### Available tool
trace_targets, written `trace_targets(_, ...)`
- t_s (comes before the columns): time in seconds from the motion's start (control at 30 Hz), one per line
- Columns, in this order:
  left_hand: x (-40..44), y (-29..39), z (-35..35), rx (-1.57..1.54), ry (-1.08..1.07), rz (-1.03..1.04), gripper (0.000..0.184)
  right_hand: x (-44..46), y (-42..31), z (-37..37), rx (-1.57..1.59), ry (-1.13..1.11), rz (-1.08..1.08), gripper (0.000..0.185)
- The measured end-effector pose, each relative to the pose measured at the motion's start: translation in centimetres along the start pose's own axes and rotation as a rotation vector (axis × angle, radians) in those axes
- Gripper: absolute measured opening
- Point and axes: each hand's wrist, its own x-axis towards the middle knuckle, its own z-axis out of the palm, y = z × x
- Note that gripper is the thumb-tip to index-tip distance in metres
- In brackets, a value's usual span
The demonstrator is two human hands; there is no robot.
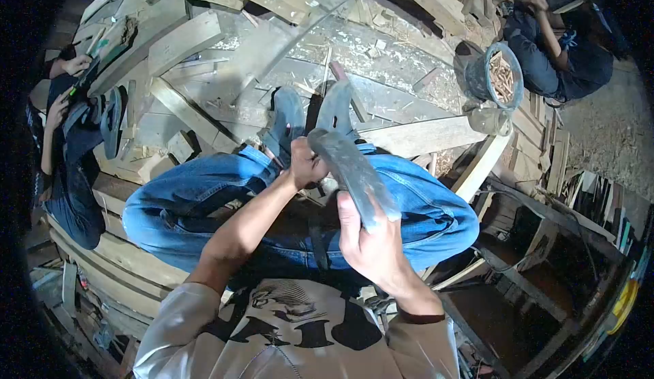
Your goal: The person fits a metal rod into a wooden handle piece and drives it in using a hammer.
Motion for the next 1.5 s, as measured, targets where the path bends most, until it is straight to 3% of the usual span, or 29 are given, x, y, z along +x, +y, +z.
trace_targets(0.03, 0.1, 0.3, -0.1, 0.001, -0.009, -0.025, 0.006, -0.4, 0.3, 0.0, 0.004, -0.007, 0.076, 0.02)
trace_targets(0.07, -0.1, 0.0, -0.1, 0.037, 0.008, 0.009, 0.007, 0.6, 0.7, 0.9, -0.088, 0.082, -0.111, 0.02)
trace_targets(0.1, -0.2, -0.3, -0.1, 0.072, 0.024, 0.05, 0.009, 0.7, 1.6, 1.5, -0.122, -0.08, 0.095, 0.02)
trace_targets(0.17, 0.4, 1.1, -0.3, -0.037, 0.004, -0.03, 0.007, 0.9, 2.7, 2.0, -0.135, -0.034, -0.014, 0.02)
trace_targets(0.23, 0.6, 1.3, 0.1, -0.027, 0.047, -0.092, 0.009, 1.0, 0.1, 0.4, -0.145, -0.089, 0.088, 0.021)
trace_targets(0.27, 0.3, 1.2, 0.0, -0.045, 0.04, -0.042, 0.008, 1.3, -0.4, 0.5, -0.029, 0.063, -0.118, 0.021)
trace_targets(0.3, 0.6, 0.7, -0.2, -0.062, 0.037, 0.024, 0.007, 0.6, -0.1, 0.2, 0.081, 0.029, -0.003, 0.022)
trace_targets(0.37, -0.8, -0.5, 0.0, -0.063, -0.03, -0.067, 0.007, 0.9, 0.4, 0.4, -0.049, 0.076, -0.126, 0.022)
trace_targets(0.43, -1.7, -2.2, 0.6, 0.008, 0.108, 0.114, 0.009, 1.1, 2.7, 1.6, -0.268, -0.2, 0.15, 0.02)
trace_targets(0.47, -2.6, -2.9, 1.0, -0.141, 0.079, -0.073, 0.012, 0.9, 2.6, 1.4, -0.219, -0.141, 0.069, 0.02)
trace_targets(0.5, -0.1, -0.3, -0.5, -0.024, -0.042, -0.001, 0.009, 1.0, 2.1, 1.2, -0.12, -0.062, 0.014, 0.024)
trace_targets(0.63, 0.5, 1.0, -0.1, -0.036, 0.052, 0.024, 0.006, 0.4, 0.2, -0.3, 0.046, 0.012, -0.011, 0.022)
trace_targets(0.7, -0.4, -0.3, -0.1, 0.021, 0.002, 0.008, 0.005, 0.6, 1.3, 0.7, -0.099, 0.07, -0.111, 0.023)
trace_targets(0.73, -0.2, -0.9, 0.4, 0.055, 0.094, 0.161, 0.004, 0.7, 2.3, 1.6, -0.192, -0.038, -0.006, 0.023)
trace_targets(0.77, -0.7, -1.0, 0.5, -0.071, 0.077, 0.095, 0.005, 0.9, 2.6, 1.7, -0.228, -0.117, 0.02, 0.021)
trace_targets(0.83, 0.4, 0.3, -0.1, -0.061, 0.027, 0.077, 0.002, 1.2, 1.6, 1.2, -0.242, -0.043, -0.079, 0.021)
trace_targets(0.87, -0.2, -0.1, -0.1, 0.094, -0.036, 0.004, 0.002, 1.1, 0.1, 0.6, -0.135, -0.003, -0.015, 0.019)
trace_targets(0.9, 0.6, 1.1, 0.3, -0.012, 0.086, 0.009, 0.004, 1.3, -0.4, 0.1, -0.118, 0.014, -0.058, 0.017)
trace_targets(0.97, 0.0, 0.2, -0.2, 0.023, -0.014, -0.022, 0.002, 0.3, 0.9, 0.2, -0.132, 0.082, -0.134, 0.017)
trace_targets(1.03, 0.0, 0.3, -0.8, 0.023, -0.03, -0.031, 0.003, 0.7, 2.0, 1.5, -0.235, 0.005, -0.1, 0.018)
trace_targets(1.1, 0.4, 1.1, -0.4, -0.002, -0.01, -0.061, 0.015, 0.6, 3.3, 2.2, -0.187, -0.029, -0.003, 0.019)
trace_targets(1.13, 1.4, 0.9, -0.3, 0.051, 0.015, -0.009, 0.017, 1.1, 2.3, 1.9, -0.241, 0.037, -0.142, 0.019)
trace_targets(1.17, 1.0, 1.2, -0.2, 0.101, 0.032, 0.014, 0.019, 1.0, 0.7, 0.9, -0.2, -0.001, -0.012, 0.02)
trace_targets(1.3, -0.4, -0.1, -0.6, 0.017, -0.048, 0.022, 0.007, -0.2, 1.6, 0.9, -0.073, 0.077, -0.018, 0.02)
trace_targets(1.37, -0.8, -1.4, 0.0, -0.034, 0.053, 0.09, 0.01, 0.6, 2.3, 1.6, -0.266, -0.215, 0.205, 0.019)
trace_targets(1.4, 0.4, 1.0, -0.3, 0.023, 0.063, -0.016, 0.012, 0.9, 2.3, 1.9, -0.286, -0.072, -0.032, 0.016)
trace_targets(1.43, 0.4, 0.2, -0.2, 0.016, 0.017, 0.052, 0.012, 1.1, 1.8, 1.7, -0.183, 0.021, -0.145, 0.015)
trace_targets(1.5, 0.3, 0.4, -0.3, 0.085, -0.016, -0.007, 0.014, 1.0, -0.1, 0.5, -0.139, 0.076, -0.075, 0.015)
